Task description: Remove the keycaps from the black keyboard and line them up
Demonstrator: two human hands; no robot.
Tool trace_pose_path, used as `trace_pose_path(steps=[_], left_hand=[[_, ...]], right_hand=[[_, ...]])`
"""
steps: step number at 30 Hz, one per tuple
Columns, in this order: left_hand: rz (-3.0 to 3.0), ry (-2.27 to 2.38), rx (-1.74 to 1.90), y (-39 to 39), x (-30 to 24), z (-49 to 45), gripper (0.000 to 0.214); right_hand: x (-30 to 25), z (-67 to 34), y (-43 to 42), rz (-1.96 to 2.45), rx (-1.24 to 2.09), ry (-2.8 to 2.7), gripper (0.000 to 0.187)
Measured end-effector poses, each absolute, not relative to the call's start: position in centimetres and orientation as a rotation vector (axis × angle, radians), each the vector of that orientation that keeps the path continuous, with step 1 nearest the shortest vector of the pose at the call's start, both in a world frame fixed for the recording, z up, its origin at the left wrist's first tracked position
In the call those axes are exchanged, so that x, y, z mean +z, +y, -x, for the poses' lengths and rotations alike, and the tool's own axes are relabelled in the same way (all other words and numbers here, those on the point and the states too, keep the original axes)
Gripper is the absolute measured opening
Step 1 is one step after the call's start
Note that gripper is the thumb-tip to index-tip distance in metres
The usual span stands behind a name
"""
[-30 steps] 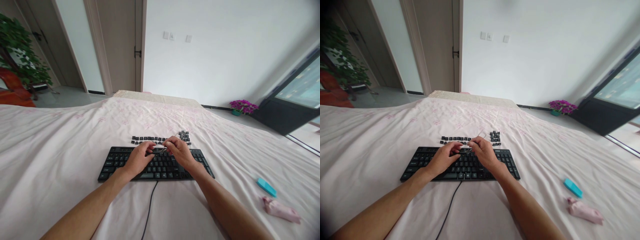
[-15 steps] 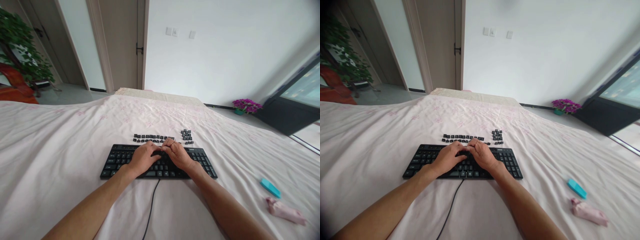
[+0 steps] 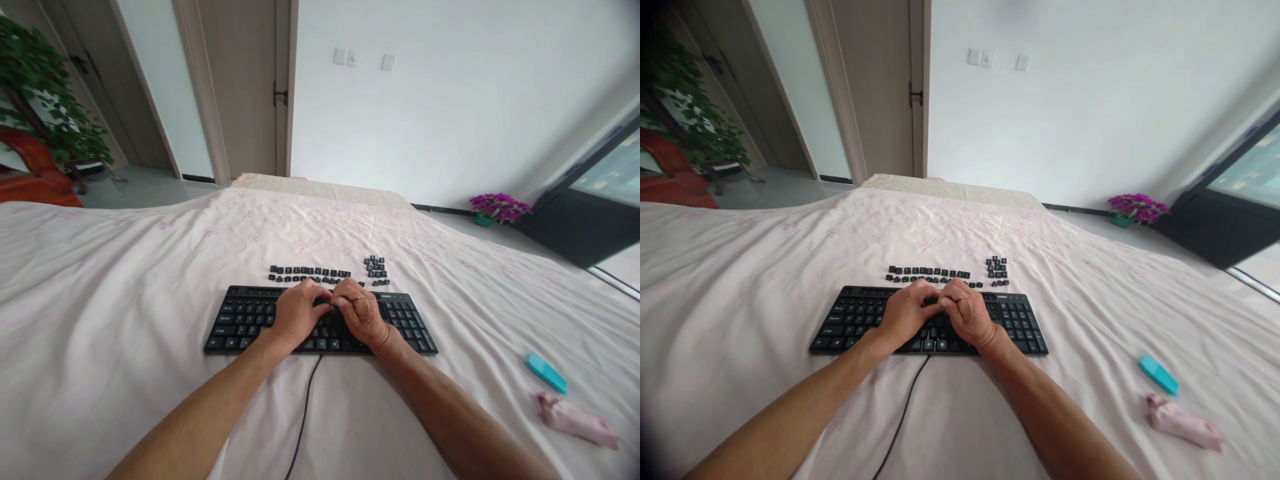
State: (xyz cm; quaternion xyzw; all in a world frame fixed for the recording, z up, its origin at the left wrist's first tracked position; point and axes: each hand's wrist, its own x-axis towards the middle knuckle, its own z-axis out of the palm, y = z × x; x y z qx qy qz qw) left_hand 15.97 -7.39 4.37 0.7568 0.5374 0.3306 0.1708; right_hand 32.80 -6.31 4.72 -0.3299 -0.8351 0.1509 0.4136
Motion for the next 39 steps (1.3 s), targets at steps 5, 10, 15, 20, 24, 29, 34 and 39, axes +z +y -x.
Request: trace_pose_path(steps=[5,10,15,20,24,29,34,39], left_hand=[[-2.017,1.495,0.988,-7.4,4.5,-15.8,0.014],[-1.836,1.455,1.106,-7.3,4.3,-15.4,0.021],[-1.675,1.309,1.221,-7.2,4.0,-15.2,0.04],[-1.604,1.181,1.262,-7.6,4.4,-15.2,0.044],[-1.623,1.179,1.241,-7.7,4.5,-15.2,0.045],[-1.777,1.174,1.198,-8.3,4.6,-14.9,0.057],[-1.961,1.273,1.104,-9.1,4.6,-12.6,0.058],[-2.146,1.304,0.954,-9.1,4.7,-10.0,0.039]], right_hand=[[6.0,-32.7,-7.0,0.776,0.184,-2.129,0.017],[7.8,-32.9,-7.4,0.739,0.117,-2.156,0.02],[7.9,-32.7,-7.2,1.117,0.159,-2.219,0.021],[6.9,-32.2,-6.9,1.157,0.266,-2.214,0.011],[6.7,-32.0,-6.7,1.199,0.344,-2.197,0.008],[7.8,-33.3,-5.8,1.301,0.385,-2.16,0.009],[9.3,-37.2,-2.3,1.593,0.285,-2.073,0.013],[8.7,-39.3,0.6,1.846,0.193,-2.113,0.015]])
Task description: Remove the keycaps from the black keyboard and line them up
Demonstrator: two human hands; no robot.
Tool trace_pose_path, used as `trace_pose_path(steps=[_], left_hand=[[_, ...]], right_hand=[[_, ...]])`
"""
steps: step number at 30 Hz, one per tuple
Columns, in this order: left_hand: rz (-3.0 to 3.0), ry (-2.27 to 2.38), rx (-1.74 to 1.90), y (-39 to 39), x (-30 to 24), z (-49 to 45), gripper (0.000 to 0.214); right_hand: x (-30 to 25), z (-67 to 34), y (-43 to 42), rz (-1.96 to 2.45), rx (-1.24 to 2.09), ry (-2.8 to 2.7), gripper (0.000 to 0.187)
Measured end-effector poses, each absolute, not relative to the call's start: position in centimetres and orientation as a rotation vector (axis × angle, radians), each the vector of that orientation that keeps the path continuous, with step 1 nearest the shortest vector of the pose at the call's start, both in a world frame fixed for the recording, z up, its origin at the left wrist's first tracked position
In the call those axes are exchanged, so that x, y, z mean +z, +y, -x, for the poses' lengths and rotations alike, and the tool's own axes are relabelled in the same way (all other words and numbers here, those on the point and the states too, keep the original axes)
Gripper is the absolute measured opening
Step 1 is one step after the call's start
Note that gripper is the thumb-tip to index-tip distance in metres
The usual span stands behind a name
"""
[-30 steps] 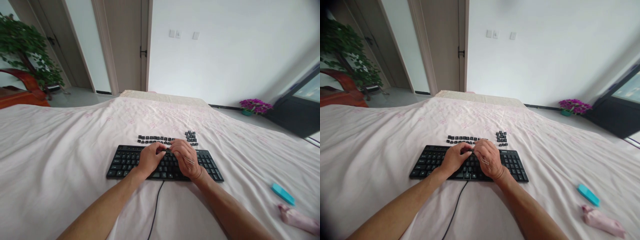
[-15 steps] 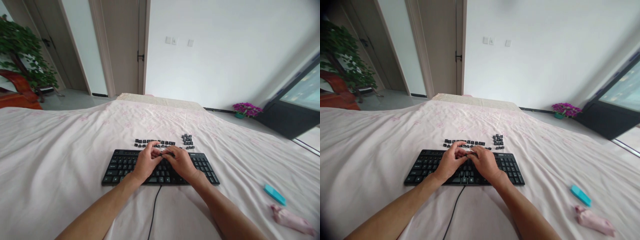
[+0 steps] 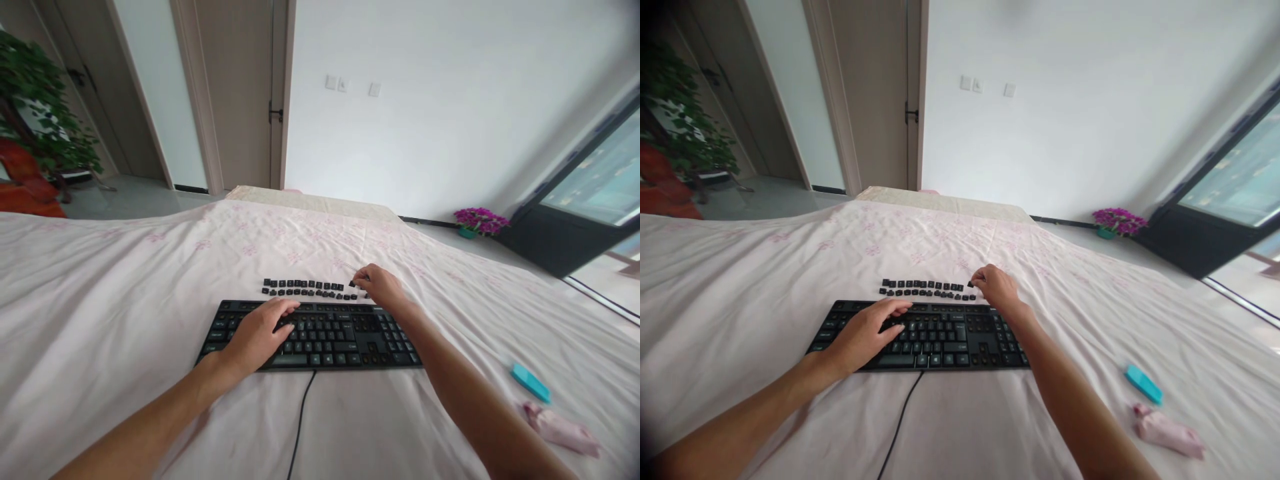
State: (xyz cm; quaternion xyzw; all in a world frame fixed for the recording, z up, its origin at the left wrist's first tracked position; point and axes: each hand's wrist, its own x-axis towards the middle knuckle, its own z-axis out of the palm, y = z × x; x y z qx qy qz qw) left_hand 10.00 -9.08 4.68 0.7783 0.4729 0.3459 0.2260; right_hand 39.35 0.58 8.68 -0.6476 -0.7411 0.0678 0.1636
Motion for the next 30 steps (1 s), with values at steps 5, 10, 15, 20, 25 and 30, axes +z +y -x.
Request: trace_pose_path(steps=[5,10,15,20,25,30], left_hand=[[-2.266,1.27,0.913,-9.2,4.7,-9.2,0.03],[-2.234,1.274,0.926,-9.2,4.4,-9.2,0.025],[-2.25,1.256,0.909,-9.2,4.5,-9.2,0.019],[-2.264,1.259,0.899,-9.1,4.5,-9.3,0.019],[-2.268,1.262,0.885,-9.1,4.3,-9.2,0.019],[-2.269,1.268,0.878,-9.1,4.2,-9.2,0.018]], right_hand=[[7.2,-39.2,1.6,1.889,0.179,-2.15,0.016],[6.7,-39.1,2.1,1.91,0.188,-2.188,0.016],[6.6,-39.2,2.3,1.919,0.201,-2.209,0.019],[6.5,-39.2,2.3,1.919,0.2,-2.215,0.02],[6.7,-39.1,2.2,1.889,0.213,-2.17,0.02],[8.5,-38.9,1.2,1.682,0.253,-2.062,0.038]])
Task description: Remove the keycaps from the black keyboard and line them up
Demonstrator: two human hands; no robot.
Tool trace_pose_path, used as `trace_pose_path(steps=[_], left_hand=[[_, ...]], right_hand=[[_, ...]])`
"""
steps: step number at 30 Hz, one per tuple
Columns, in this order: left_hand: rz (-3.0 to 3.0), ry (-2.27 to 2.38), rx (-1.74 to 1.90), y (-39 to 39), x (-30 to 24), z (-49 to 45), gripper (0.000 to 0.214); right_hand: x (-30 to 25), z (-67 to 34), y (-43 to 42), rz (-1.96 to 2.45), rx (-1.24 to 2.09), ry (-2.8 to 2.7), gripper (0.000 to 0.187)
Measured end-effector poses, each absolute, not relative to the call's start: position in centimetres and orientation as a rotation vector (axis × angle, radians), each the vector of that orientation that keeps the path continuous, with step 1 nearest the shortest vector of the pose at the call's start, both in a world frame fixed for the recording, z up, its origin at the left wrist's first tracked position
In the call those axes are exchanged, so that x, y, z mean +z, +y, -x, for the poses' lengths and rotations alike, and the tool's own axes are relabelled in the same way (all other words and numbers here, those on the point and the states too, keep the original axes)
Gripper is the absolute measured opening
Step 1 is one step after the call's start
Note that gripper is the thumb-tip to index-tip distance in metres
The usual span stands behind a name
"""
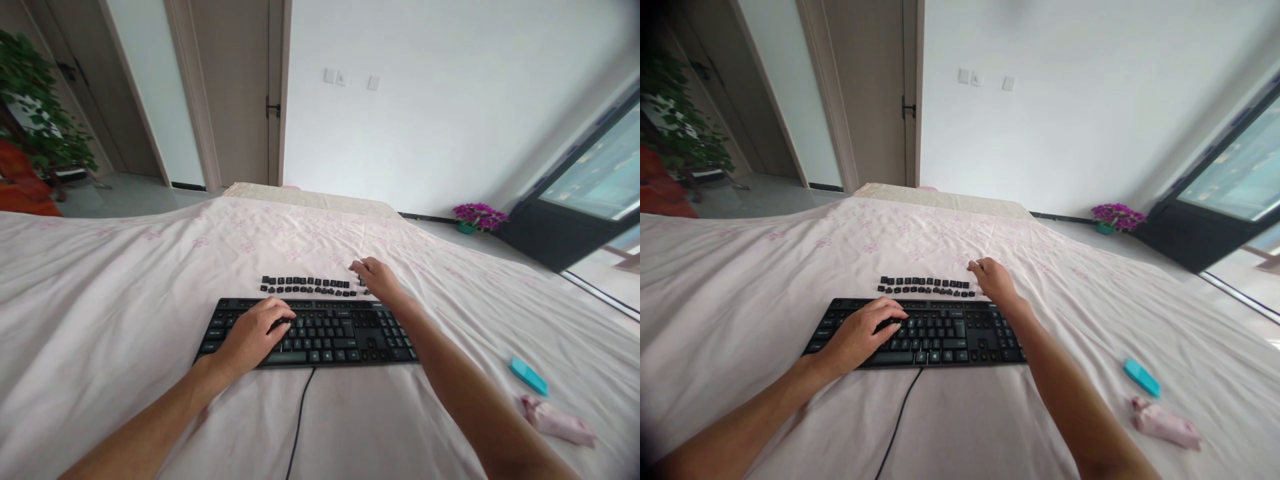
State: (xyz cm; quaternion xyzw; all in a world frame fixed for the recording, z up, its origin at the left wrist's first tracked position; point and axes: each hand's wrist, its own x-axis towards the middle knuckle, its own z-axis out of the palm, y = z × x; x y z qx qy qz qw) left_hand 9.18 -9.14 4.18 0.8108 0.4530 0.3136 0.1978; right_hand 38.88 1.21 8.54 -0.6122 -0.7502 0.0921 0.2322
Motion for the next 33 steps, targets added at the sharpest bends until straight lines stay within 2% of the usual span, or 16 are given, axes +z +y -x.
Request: trace_pose_path(steps=[4,7,15,24,33], left_hand=[[-2.278,1.289,0.828,-9.1,4.6,-9.2,0.019],[-2.325,1.269,0.723,-8.7,5.6,-9.2,0.021],[-2.457,1.392,0.368,-7.3,8.8,-11.6,0.023],[-2.267,1.447,0.607,-6.9,6.0,-16.1,0.025],[-2.272,1.553,0.685,-7.0,5.2,-16.7,0.016]], right_hand=[[11.1,-38.3,-1.4,1.343,0.356,-2.137,0.052],[11.9,-37.5,-3.6,1.283,0.452,-2.119,0.053],[9.4,-35.5,-5.5,1.279,0.919,-1.938,0.024],[8.0,-34.7,-5.0,1.09,0.811,-2.102,0.018],[7.2,-34.3,-4.5,0.937,0.757,-2.217,0.021]])
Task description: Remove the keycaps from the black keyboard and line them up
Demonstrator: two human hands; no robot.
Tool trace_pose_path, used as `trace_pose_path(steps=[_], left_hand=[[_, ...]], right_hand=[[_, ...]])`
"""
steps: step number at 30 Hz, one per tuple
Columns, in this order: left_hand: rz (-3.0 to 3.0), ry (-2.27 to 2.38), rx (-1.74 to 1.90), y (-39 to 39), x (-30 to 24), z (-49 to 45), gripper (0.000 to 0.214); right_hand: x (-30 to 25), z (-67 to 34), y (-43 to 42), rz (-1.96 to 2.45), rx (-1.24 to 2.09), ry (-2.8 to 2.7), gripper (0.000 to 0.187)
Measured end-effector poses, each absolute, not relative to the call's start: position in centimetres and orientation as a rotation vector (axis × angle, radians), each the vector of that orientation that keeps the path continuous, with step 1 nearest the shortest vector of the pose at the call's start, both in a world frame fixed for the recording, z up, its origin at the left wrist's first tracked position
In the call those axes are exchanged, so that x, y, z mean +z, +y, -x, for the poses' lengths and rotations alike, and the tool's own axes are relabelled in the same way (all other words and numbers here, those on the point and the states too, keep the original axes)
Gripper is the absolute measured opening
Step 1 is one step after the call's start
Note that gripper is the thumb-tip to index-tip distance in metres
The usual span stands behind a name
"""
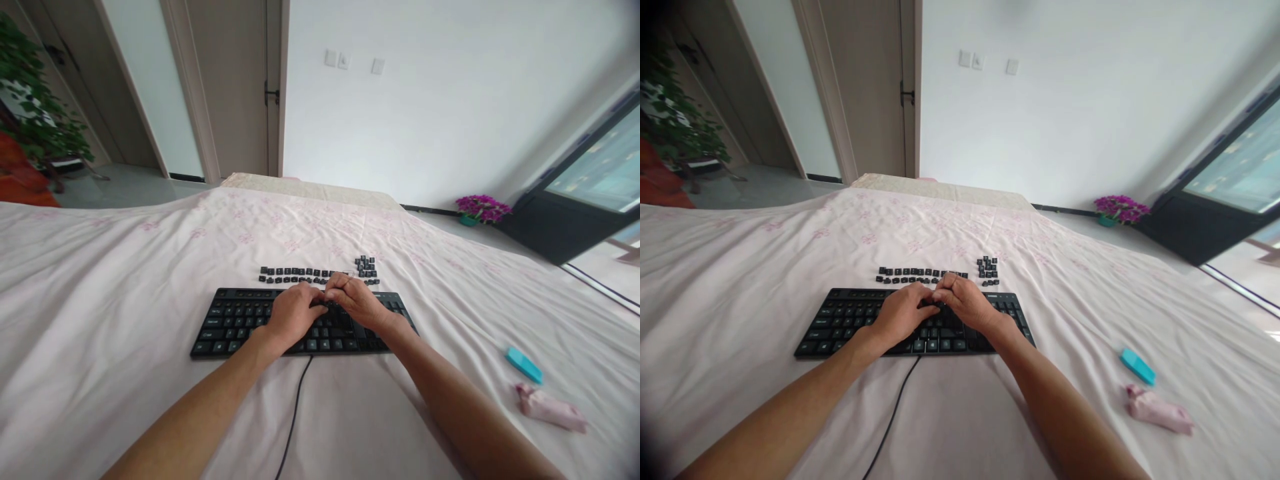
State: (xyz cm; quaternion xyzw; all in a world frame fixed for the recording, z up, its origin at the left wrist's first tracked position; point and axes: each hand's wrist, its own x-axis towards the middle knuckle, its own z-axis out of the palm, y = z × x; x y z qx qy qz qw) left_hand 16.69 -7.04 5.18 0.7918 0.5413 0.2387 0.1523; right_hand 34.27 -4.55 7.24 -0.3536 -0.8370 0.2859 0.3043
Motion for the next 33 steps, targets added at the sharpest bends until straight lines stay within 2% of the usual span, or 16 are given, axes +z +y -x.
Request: trace_pose_path(steps=[15,24,28,33], left_hand=[[-2.29,1.602,0.698,-7.3,5.2,-17.2,0.022],[-2.14,1.561,0.81,-7.2,5.1,-17.2,0.018],[-2.019,1.543,0.848,-6.9,4.9,-17.0,0.016],[-1.863,1.467,0.954,-6.5,4.4,-16.6,0.016]], right_hand=[[5.3,-33.8,-5.5,0.837,0.554,-2.141,0.024],[4.6,-34.0,-6.0,0.789,0.449,-2.065,0.023],[5.2,-34.2,-6.5,0.747,0.282,-2.077,0.019],[7.3,-34.9,-6.4,1.02,0.043,-2.092,0.022]])
